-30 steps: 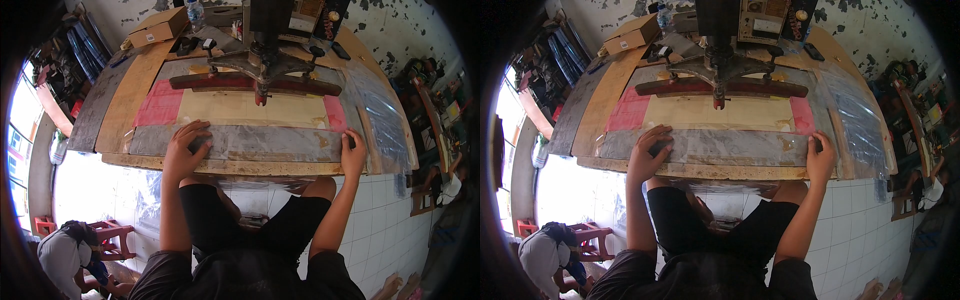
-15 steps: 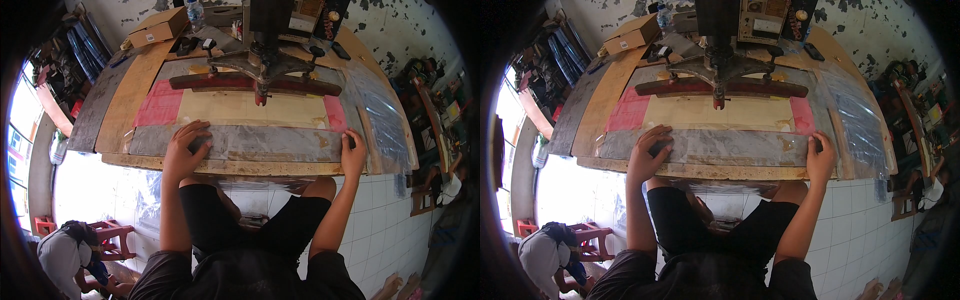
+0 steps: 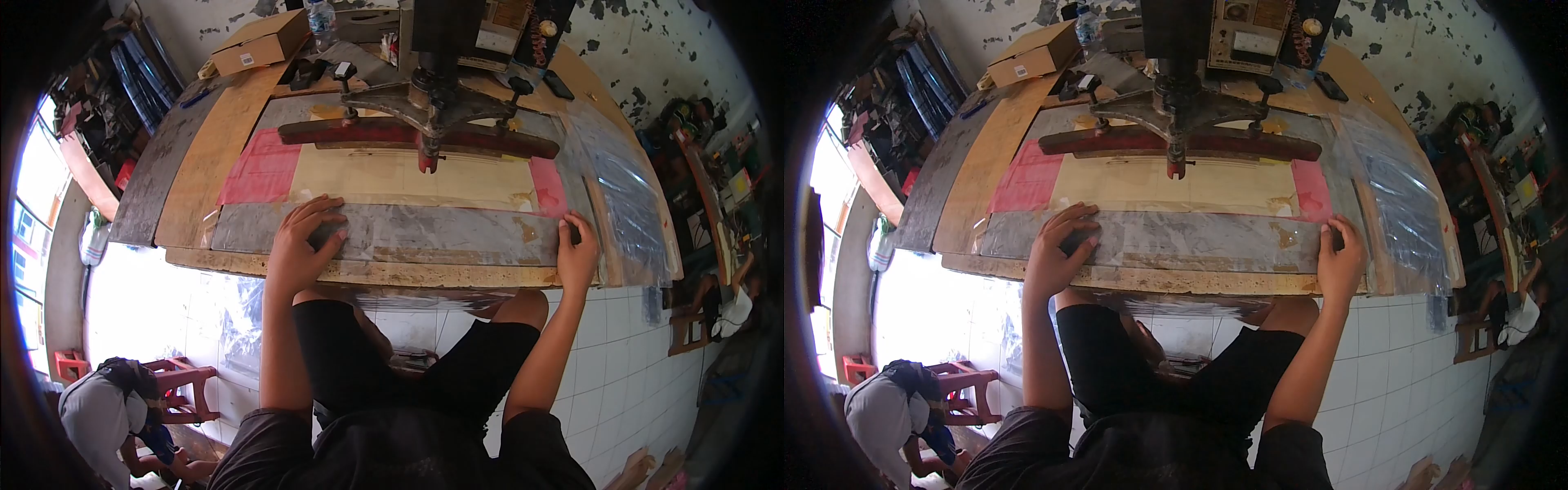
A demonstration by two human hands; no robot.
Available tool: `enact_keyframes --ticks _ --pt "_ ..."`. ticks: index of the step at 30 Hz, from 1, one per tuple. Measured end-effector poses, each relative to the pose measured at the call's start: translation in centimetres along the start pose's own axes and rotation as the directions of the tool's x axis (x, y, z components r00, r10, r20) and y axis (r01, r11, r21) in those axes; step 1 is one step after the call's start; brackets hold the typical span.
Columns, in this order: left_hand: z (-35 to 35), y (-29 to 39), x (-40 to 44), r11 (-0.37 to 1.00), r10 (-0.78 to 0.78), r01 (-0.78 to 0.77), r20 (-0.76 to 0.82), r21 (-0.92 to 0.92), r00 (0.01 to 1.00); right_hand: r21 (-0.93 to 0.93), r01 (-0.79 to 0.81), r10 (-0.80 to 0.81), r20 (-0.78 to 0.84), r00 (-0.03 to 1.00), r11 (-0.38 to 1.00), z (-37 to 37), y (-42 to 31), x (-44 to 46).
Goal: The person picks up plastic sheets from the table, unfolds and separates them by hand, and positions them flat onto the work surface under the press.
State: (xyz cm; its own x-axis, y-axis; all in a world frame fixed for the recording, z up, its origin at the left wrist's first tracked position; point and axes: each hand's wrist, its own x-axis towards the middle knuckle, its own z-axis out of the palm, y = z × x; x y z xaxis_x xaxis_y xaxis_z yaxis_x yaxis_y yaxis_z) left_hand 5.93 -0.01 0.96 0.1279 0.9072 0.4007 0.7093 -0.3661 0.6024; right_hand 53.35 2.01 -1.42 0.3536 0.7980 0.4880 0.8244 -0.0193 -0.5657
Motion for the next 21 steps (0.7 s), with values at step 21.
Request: enact_keyframes --ticks 21 --pt "-0.11 -0.45 -0.21 1.0 0.026 -0.026 0.011 -0.004 1.0 -0.002 0.087 -0.087 -0.016 0.996 0.996 0.12 0.41 -0.09"
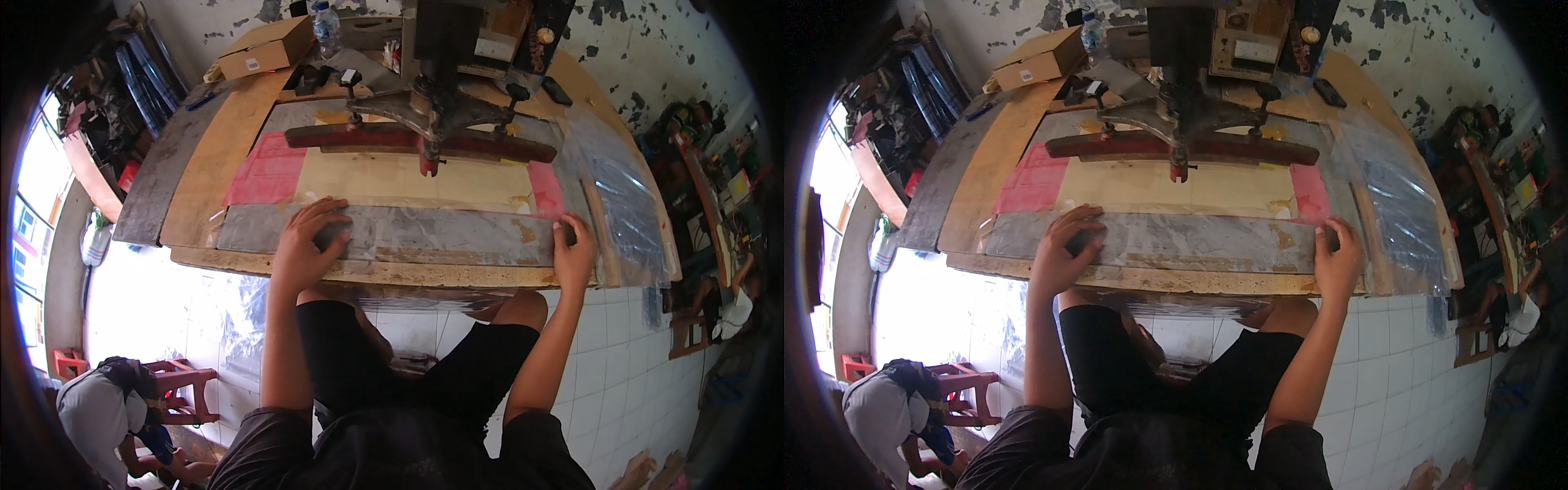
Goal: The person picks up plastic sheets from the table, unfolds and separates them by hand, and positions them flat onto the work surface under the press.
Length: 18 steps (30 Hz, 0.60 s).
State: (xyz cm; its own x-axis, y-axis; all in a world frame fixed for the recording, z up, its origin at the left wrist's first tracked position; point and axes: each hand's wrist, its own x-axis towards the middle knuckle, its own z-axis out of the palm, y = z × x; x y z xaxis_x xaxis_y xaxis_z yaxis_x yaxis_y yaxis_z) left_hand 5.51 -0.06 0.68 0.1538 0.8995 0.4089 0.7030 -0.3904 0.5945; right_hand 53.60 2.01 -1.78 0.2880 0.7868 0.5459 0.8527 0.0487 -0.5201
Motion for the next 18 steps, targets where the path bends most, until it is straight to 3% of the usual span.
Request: enact_keyframes --ticks 3,5,8,10,18 --pt "0.0 0.2 -0.1 0.999 -0.032 0.032 0.009 0.029 0.999 -0.109 0.11 -0.112 -0.006 0.994 0.988 -0.3 -1.1 -0.2" --pt "0.1 -0.1 0.0 0.984 0.084 -0.078 -0.032 0.16 0.996 -0.186 0.183 -0.188 -0.012 0.982 0.966 -0.5 -1.7 -0.3" --pt "0.3 -0.5 -0.1 0.975 0.059 -0.057 -0.002 0.213 0.998 -0.114 0.23 -0.227 0.043 0.973 0.966 -0.6 -2.5 -0.1" --pt "0.0 -0.2 0.2 0.98 0.052 -0.05 -0.005 0.194 0.999 0.105 0.284 -0.297 0.141 0.944 0.953 0.0 -3.7 -0.5" --pt "-2.1 -0.6 3.7 0.978 0.05 -0.08 0.157 0.192 0.986 0.165 0.357 -0.393 0.418 0.819 0.919 0.4 -7.7 1.3"
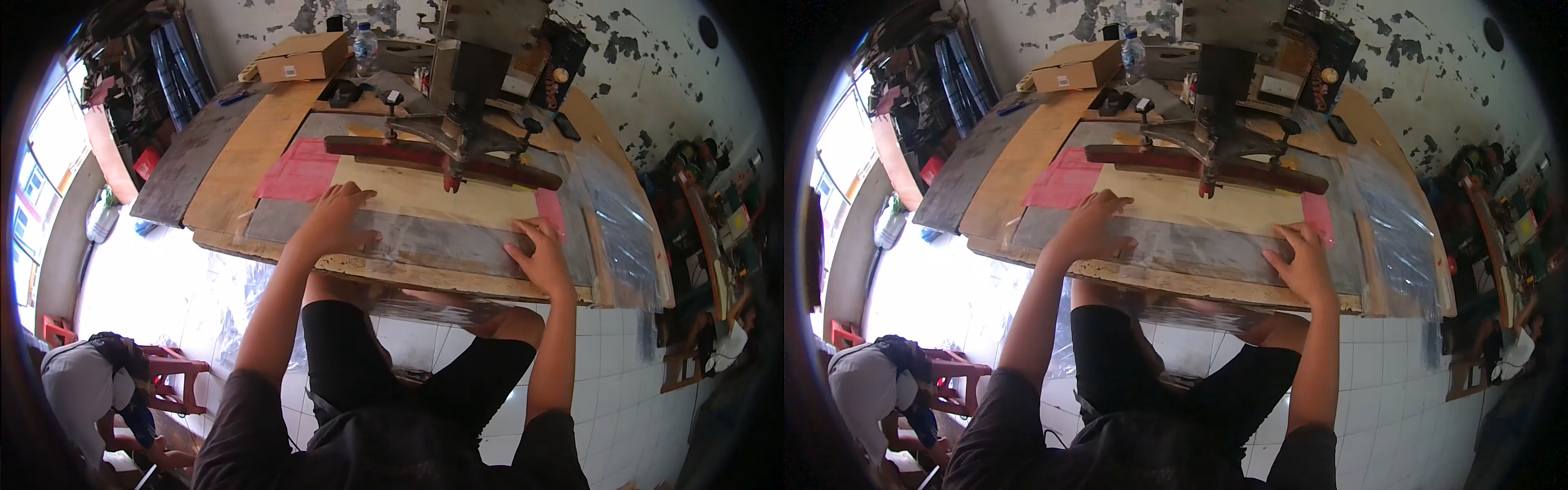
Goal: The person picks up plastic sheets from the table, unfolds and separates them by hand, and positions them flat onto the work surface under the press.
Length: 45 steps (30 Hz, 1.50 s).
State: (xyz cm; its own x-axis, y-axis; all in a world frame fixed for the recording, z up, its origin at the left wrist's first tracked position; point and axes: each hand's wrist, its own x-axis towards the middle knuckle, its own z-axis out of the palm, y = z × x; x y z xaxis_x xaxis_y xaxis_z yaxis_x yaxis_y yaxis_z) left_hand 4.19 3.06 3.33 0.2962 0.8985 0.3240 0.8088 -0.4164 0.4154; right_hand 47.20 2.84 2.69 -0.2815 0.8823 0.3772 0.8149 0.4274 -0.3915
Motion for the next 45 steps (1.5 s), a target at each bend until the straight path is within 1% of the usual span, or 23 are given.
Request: enact_keyframes --ticks 3,5,9,12,14,18,21,22,23,25,27,28,30,32,33,35,38,39,40,41,43,44,45 --pt "-1.2 0.7 1.7 0.998 0.006 -0.01 0.059 0.069 0.998 -0.007 -0.008 0.008 0.012 1.0 1.0 -0.5 0.3 0.6" --pt "-2.8 1.6 2.6 0.98 -0.175 0.189 0.176 -0.068 0.969 0.086 -0.013 0.009 0.049 0.999 0.996 -1.0 1.1 0.8" --pt "-4.8 1.9 2.3 0.984 -0.132 0.149 0.159 -0.096 0.978 0.223 -0.079 0.079 0.01 0.997 0.971 -3.4 0.8 -0.4" --pt "-7.1 4.2 1.0 0.956 -0.177 0.224 0.235 -0.19 0.956 0.279 -0.034 0.051 -0.052 0.997 0.96 -6.4 -1.2 -2.2" --pt "-7.8 4.9 -0.2 0.922 -0.093 0.175 0.242 -0.345 0.966 0.336 -0.185 0.205 -0.023 0.979 0.924 -8.2 -2.3 -3.7" --pt "-8.4 6.1 -3.2 0.917 -0.067 0.143 0.209 -0.373 0.976 0.349 -0.223 0.253 -0.044 0.966 0.91 -10.0 -4.0 -6.9" --pt "-8.3 7.1 -6.5 0.901 -0.131 0.23 0.276 -0.367 0.952 0.311 -0.234 0.253 -0.022 0.967 0.921 -10.4 -4.4 -10.3" --pt "-8.1 7.4 -8.0 0.82 -0.158 0.316 0.343 -0.476 0.926 0.311 -0.243 0.259 -0.011 0.966 0.919 -10.7 -5.1 -11.4" --pt "-7.6 7.7 -9.6 0.718 -0.176 0.403 0.411 -0.568 0.894 0.318 -0.247 0.247 0.041 0.968 0.915 -10.9 -6.2 -12.5" --pt "-6.1 7.8 -12.7 0.682 -0.192 0.43 0.423 -0.592 0.886 0.328 -0.257 0.237 0.1 0.966 0.909 -11.0 -6.9 -14.6" --pt "-4.6 7.2 -15.3 0.611 -0.132 0.443 0.467 -0.656 0.874 0.299 -0.318 0.239 0.273 0.932 0.9 -10.9 -7.0 -16.8" --pt "-4.2 7.0 -16.2 0.614 -0.147 0.475 0.501 -0.63 0.853 0.298 -0.33 0.247 0.284 0.926 0.896 -10.5 -7.0 -17.5" --pt "-3.0 6.4 -18.1 0.601 -0.16 0.528 0.556 -0.6 0.815 0.303 -0.513 0.289 0.555 0.78 0.803 -9.9 -6.8 -19.0" --pt "-0.8 5.3 -19.8 0.385 -0.168 0.566 0.547 -0.729 0.82 0.275 -0.588 0.314 0.637 0.704 0.761 -8.2 -6.9 -19.6" --pt "-0.5 5.2 -19.7 0.375 -0.169 0.579 0.561 -0.724 0.81 0.253 -0.639 0.32 0.698 0.641 0.726 -7.1 -6.8 -19.8" --pt "-0.3 4.8 -18.6 0.52 -0.207 0.665 0.677 -0.536 0.707 0.243 -0.648 0.299 0.735 0.609 0.722 -5.6 -6.4 -20.2" --pt "1.9 3.1 -18.7 0.561 -0.065 0.565 0.648 -0.605 0.759 0.362 -0.63 0.164 0.767 0.62 0.687 -3.8 -5.7 -20.6" --pt "2.2 3.1 -18.5 0.592 -0.006 0.513 0.633 -0.622 0.774 0.361 -0.638 0.169 0.77 0.616 0.68 -3.0 -5.4 -20.9" --pt "2.7 3.1 -18.3 0.608 0.033 0.436 0.57 -0.664 0.821 0.375 -0.671 0.151 0.795 0.588 0.639 -2.1 -5.1 -20.9" --pt "2.8 3.4 -18.1 0.61 0.038 0.435 0.573 -0.662 0.818 0.387 -0.702 0.131 0.817 0.562 0.597 -1.2 -4.9 -20.8" --pt "2.8 4.0 -18.0 0.478 -0.012 0.546 0.616 -0.688 0.787 0.42 -0.691 0.083 0.818 0.569 0.588 0.2 -4.9 -20.9" --pt "3.1 3.4 -18.1 0.48 -0.01 0.544 0.616 -0.688 0.788 0.416 -0.748 0.089 0.843 0.53 0.517 0.8 -5.0 -21.0" --pt "3.7 2.3 -18.5 0.368 0.188 0.542 0.631 -0.755 0.752 0.405 -0.799 0.089 0.868 0.489 0.444 1.6 -4.9 -21.0"
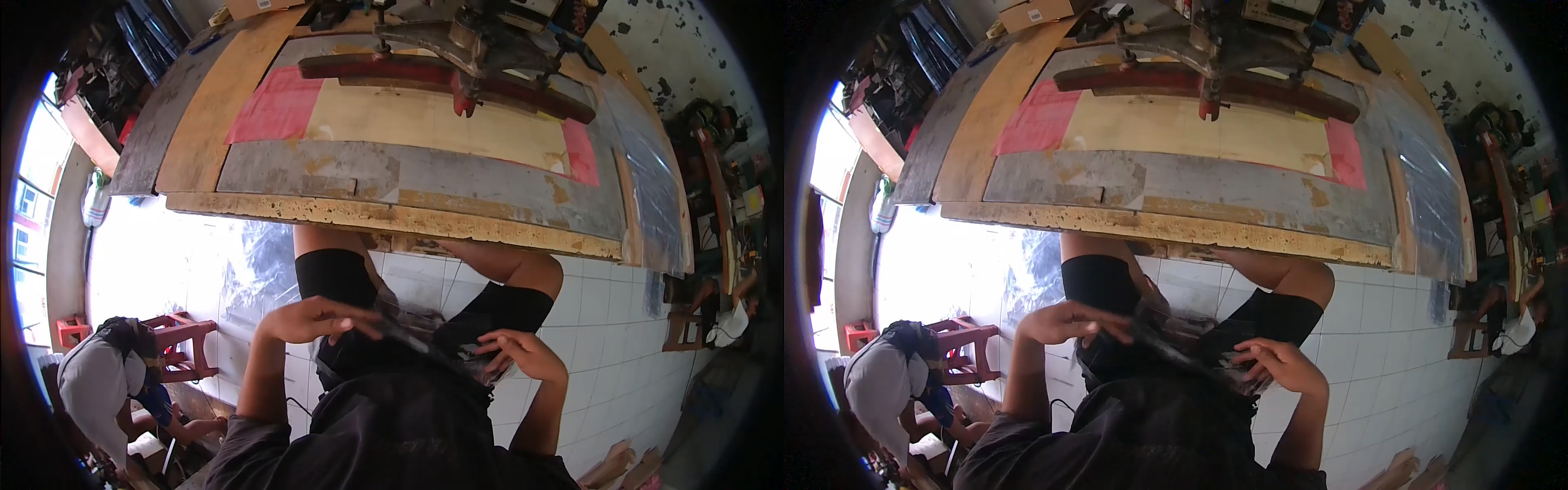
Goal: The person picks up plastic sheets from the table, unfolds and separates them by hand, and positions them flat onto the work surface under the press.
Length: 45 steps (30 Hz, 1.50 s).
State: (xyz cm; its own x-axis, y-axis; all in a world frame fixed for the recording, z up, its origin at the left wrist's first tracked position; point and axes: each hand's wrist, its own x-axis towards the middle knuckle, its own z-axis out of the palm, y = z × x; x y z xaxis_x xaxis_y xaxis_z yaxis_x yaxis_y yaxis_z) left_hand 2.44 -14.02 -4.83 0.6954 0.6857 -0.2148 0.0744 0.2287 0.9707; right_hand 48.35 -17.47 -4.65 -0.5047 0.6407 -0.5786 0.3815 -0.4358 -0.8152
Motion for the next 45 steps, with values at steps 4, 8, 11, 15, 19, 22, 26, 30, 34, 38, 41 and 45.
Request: enact_keyframes --ticks 4,8,11,15,19,22,26,30,34,38,41,45 --pt "0.6 -2.5 0.3 0.96 -0.145 0.191 0.222 -0.204 0.964 -0.023 -0.076 0.078 0.098 0.992 0.997 1.8 0.0 1.8" --pt "3.8 -3.4 0.8 0.904 -0.38 0.371 0.001 0.21 0.925 -0.192 0.131 -0.1 0.166 0.981 0.973 3.0 1.2 2.9" --pt "4.8 -2.2 0.4 0.961 -0.237 0.251 -0.126 0.112 0.963 -0.242 0.027 0.007 0.14 0.99 0.97 3.2 -0.5 3.0" --pt "4.5 -0.3 0.0 0.991 0.102 -0.114 -0.147 -0.071 0.984 -0.356 0.1 -0.068 0.102 0.992 0.929 2.8 -1.2 3.5" --pt "5.3 3.0 0.8 0.928 0.368 -0.36 -0.08 0.097 0.926 -0.496 0.367 -0.41 0.024 0.912 0.787 3.1 -3.9 4.8" --pt "6.3 6.4 1.8 0.789 0.473 -0.421 -0.004 0.448 0.881 -0.485 0.5 -0.514 0.116 0.85 0.717 3.9 -6.1 5.6" --pt "6.7 7.2 2.4 0.683 0.462 -0.414 0.082 0.602 0.883 -0.377 0.591 -0.599 0.111 0.793 0.713 4.7 -7.6 6.2" --pt "7.1 6.7 2.9 0.601 0.461 -0.375 0.078 0.706 0.884 -0.314 0.682 -0.708 0.042 0.705 0.66 5.0 -8.7 6.2" --pt "8.0 6.0 3.3 0.713 0.485 -0.43 0.053 0.555 0.873 -0.412 0.753 -0.756 0.201 0.623 0.512 4.8 -9.2 6.5" --pt "7.6 5.9 3.8 0.657 0.548 -0.522 0.13 0.544 0.826 -0.412 0.775 -0.77 0.227 0.596 0.479 4.4 -10.1 6.3" --pt "8.5 5.6 3.8 0.748 0.519 -0.498 0.079 0.439 0.851 -0.502 0.74 -0.789 0.168 0.591 0.448 4.3 -11.3 6.0" --pt "7.8 5.6 3.7 0.778 0.415 -0.438 0.155 0.451 0.897 -0.689 0.673 -0.837 0.18 0.517 0.267 3.6 -11.8 6.5"
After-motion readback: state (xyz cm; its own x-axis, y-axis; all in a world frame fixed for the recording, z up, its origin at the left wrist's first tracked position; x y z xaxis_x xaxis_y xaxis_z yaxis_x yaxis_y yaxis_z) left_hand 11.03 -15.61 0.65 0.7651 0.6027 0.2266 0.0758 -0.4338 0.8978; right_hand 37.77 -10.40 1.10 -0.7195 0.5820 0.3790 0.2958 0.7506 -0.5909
